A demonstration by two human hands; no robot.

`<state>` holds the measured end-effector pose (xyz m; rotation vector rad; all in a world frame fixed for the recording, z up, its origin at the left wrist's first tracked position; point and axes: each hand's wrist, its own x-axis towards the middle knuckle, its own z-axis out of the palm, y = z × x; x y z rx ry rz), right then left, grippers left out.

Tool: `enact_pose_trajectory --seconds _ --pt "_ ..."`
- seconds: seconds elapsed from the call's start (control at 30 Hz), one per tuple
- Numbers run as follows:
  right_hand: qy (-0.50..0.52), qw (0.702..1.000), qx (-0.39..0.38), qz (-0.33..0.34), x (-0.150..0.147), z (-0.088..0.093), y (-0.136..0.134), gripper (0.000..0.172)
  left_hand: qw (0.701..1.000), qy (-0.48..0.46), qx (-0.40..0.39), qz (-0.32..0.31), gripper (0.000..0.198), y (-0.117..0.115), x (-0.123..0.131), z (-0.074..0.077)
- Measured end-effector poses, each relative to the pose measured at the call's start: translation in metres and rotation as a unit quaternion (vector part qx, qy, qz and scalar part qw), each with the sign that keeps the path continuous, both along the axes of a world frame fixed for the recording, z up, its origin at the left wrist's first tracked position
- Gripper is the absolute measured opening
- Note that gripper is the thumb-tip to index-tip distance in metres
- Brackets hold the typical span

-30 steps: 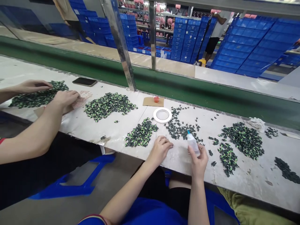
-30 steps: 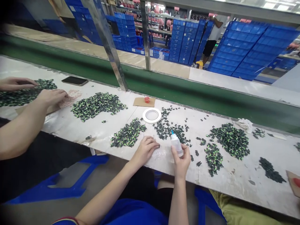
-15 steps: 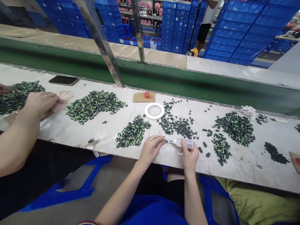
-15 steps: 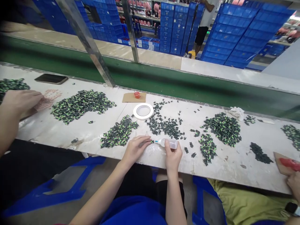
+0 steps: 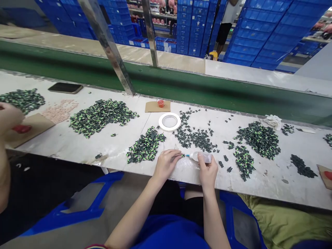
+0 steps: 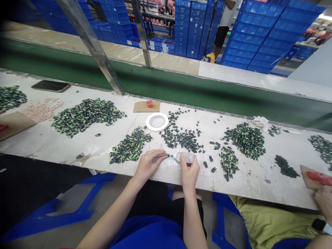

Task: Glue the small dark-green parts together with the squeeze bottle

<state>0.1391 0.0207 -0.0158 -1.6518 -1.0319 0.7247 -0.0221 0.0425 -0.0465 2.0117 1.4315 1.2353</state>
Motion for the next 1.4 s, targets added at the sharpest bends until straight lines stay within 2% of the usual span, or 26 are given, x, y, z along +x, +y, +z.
enact_pose_trajectory --seconds 0.57,0.67,0.8,0.87,0.97,1.07,1.17,1.3,1.4 --pt "-0.001 1.000 0.006 0.002 0.000 0.002 -0.001 0.042 1.000 -0.003 -0.002 -0.001 0.008 0.000 0.001 0.001" --pt "0.032 0.999 0.007 -0.011 0.002 0.001 0.000 0.043 1.000 -0.007 -0.008 0.000 0.008 0.000 0.000 0.000" --pt "0.130 0.989 0.035 -0.063 0.007 -0.004 0.001 0.046 0.999 -0.030 -0.027 -0.005 0.008 0.003 0.000 -0.001" --pt "0.128 0.988 0.052 -0.062 0.006 -0.004 0.002 0.044 0.998 -0.048 -0.040 -0.013 0.008 0.003 -0.001 -0.001" --pt "0.080 0.994 0.071 -0.006 -0.004 -0.001 0.006 0.044 0.998 -0.034 -0.036 -0.027 0.008 -0.006 -0.005 0.001" --pt "0.076 0.989 0.077 0.101 -0.024 0.002 0.015 0.042 1.000 0.027 -0.002 -0.010 0.011 -0.023 -0.015 0.001" --pt "0.085 0.977 0.045 0.191 -0.045 -0.001 0.027 0.042 0.999 0.040 0.006 0.010 0.014 -0.038 -0.028 0.001" --pt "0.024 0.973 0.016 0.229 -0.053 -0.008 0.033 0.047 0.999 0.032 0.004 0.011 0.012 -0.041 -0.034 0.003" --pt "-0.063 0.973 0.054 0.218 -0.033 -0.009 0.024 0.048 0.999 0.031 -0.002 -0.012 0.011 -0.038 -0.028 0.005"
